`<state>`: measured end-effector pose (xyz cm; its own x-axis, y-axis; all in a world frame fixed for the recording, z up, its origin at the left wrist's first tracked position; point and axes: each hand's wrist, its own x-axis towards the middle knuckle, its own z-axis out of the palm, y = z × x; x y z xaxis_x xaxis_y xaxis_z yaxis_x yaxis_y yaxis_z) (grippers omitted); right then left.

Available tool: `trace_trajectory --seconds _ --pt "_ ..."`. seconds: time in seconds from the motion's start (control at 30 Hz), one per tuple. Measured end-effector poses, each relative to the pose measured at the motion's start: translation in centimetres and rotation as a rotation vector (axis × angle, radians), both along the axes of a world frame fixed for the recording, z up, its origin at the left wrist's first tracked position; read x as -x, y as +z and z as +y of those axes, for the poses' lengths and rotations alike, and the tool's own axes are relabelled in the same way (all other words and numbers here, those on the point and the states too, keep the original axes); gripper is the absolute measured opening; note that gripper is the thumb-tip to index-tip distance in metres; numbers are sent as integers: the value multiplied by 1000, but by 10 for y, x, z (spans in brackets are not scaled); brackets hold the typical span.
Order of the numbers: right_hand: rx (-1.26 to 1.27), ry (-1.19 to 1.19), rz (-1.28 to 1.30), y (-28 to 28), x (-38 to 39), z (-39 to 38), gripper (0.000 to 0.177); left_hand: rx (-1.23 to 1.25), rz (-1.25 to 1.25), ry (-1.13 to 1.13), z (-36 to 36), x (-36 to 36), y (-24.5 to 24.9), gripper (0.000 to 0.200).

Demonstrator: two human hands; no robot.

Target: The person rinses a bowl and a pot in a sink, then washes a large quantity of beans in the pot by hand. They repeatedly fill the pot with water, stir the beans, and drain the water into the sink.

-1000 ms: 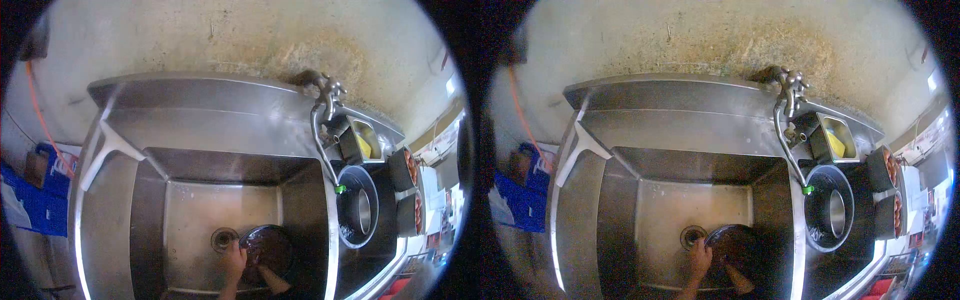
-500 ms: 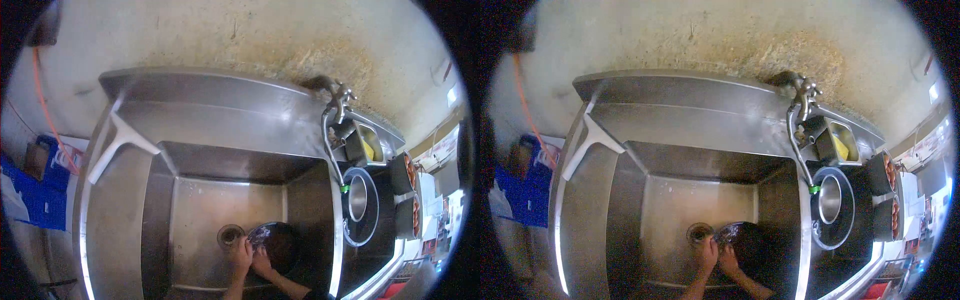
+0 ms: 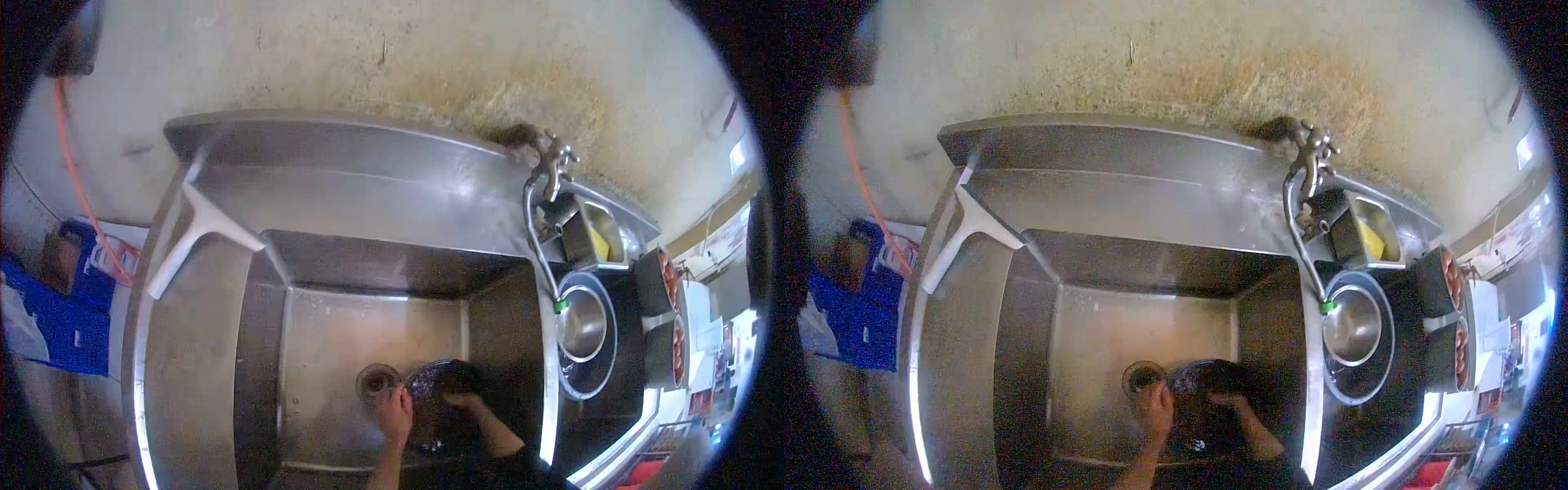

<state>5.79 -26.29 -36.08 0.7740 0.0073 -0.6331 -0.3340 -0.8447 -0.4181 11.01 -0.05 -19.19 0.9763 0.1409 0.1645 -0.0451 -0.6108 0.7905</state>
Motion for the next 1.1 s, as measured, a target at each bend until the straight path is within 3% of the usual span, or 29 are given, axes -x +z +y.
trace_trajectory --seconds 0.1,0.17,0.2,0.27,0.37,0.5,0.57,0.7,0.9,1.0,1.1 --pt "-444 -215 317 11 24 9 58 -96 -132 31 0 -1 -4 20" --pt "-497 -203 304 20 36 40 56 -49 -107 -7 1 -3 -7 22" --pt "-460 -174 246 22 41 60 55 -52 -112 -8 1 -5 -7 22" --pt "-274 -89 76 22 46 99 53 105 163 -50 1 -1 -4 21" --pt "39 -10 -43 19 46 134 49 82 178 -10 2 -4 14 20" --pt "257 40 -39 10 23 138 45 112 70 1 -1 -1 -1 19" --pt "315 70 -31 9 13 133 43 48 158 -52 2 -2 7 20" --pt "376 134 -48 17 15 117 39 18 39 -16 -2 0 -10 20" --pt "451 389 -123 52 49 117 34 184 88 -4 0 2 -17 19" --pt "530 651 -295 91 34 143 31 206 120 -24 2 -2 -1 19" --pt "441 584 -607 138 -22 160 36 177 70 24 -1 0 -2 19"
